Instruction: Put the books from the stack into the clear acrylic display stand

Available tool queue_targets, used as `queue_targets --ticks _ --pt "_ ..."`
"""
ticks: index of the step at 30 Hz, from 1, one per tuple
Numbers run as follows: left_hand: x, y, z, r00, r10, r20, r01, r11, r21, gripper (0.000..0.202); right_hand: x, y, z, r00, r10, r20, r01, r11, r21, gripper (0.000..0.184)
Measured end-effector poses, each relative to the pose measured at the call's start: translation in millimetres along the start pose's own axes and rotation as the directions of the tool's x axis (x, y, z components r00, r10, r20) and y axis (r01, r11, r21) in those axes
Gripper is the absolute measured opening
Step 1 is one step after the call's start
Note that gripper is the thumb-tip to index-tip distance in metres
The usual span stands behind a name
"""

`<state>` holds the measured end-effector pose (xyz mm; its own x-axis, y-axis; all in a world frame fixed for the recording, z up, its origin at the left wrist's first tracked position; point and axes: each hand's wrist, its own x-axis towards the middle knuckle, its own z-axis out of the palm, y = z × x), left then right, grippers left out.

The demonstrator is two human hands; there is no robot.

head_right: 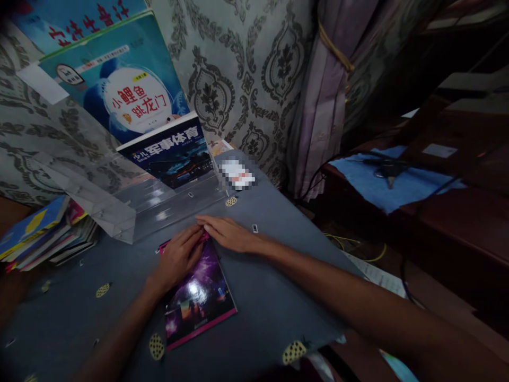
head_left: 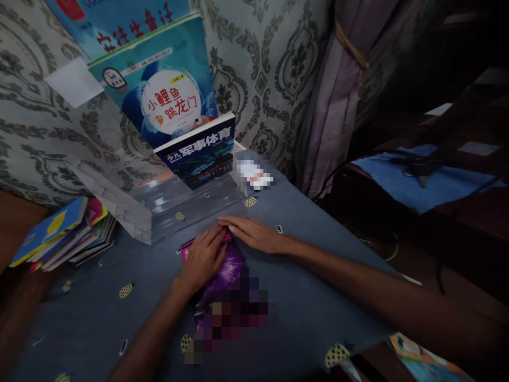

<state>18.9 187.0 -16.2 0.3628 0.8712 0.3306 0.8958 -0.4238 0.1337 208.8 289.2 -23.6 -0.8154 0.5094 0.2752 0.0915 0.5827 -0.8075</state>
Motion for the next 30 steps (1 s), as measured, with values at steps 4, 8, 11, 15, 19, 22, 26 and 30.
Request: queue_targets --ticks 4,8,11,15,19,22,26,30 --pt "3 -1 -1.4 1.0 0.029 0.009 -0.029 1.0 -0.006 0.035 -1 0 2 1.0 -0.02 0.005 0.021 0.994 -0.105 0.046" --pt "6 -2 -3.4 1.0 0.029 0.007 -0.029 0.999 -0.027 0.032 0 4 5 1.0 -0.01 -0.01 0.009 0.989 -0.15 0.046" --pt "7 -4 -4.5 0.999 0.036 0.001 -0.036 0.998 -0.045 0.03 0 8 6 1.0 -0.018 -0.01 0.016 0.985 -0.172 0.046" --pt "6 -5 -5.1 0.998 0.064 -0.015 -0.064 0.997 -0.052 0.028 0 12 7 0.999 -0.045 -0.009 0.043 0.981 -0.19 0.045" --pt "3 -4 -6.9 0.991 0.129 -0.032 -0.13 0.991 -0.026 0.028 1 16 9 0.996 -0.085 0.004 0.084 0.974 -0.208 0.045" --pt "0 1 -9.3 0.984 0.172 -0.04 -0.173 0.984 -0.04 0.028 1 18 11 0.995 -0.097 0.021 0.099 0.966 -0.238 0.044" --pt "-10 15 -12.2 0.979 0.2 -0.034 -0.203 0.973 -0.107 0.029 1 17 13 0.995 -0.076 0.06 0.091 0.948 -0.306 0.046" --pt "-25 35 -15.6 0.973 0.229 0.007 -0.226 0.966 -0.128 0.032 -1 14 15 0.989 -0.115 0.09 0.139 0.928 -0.346 0.045"
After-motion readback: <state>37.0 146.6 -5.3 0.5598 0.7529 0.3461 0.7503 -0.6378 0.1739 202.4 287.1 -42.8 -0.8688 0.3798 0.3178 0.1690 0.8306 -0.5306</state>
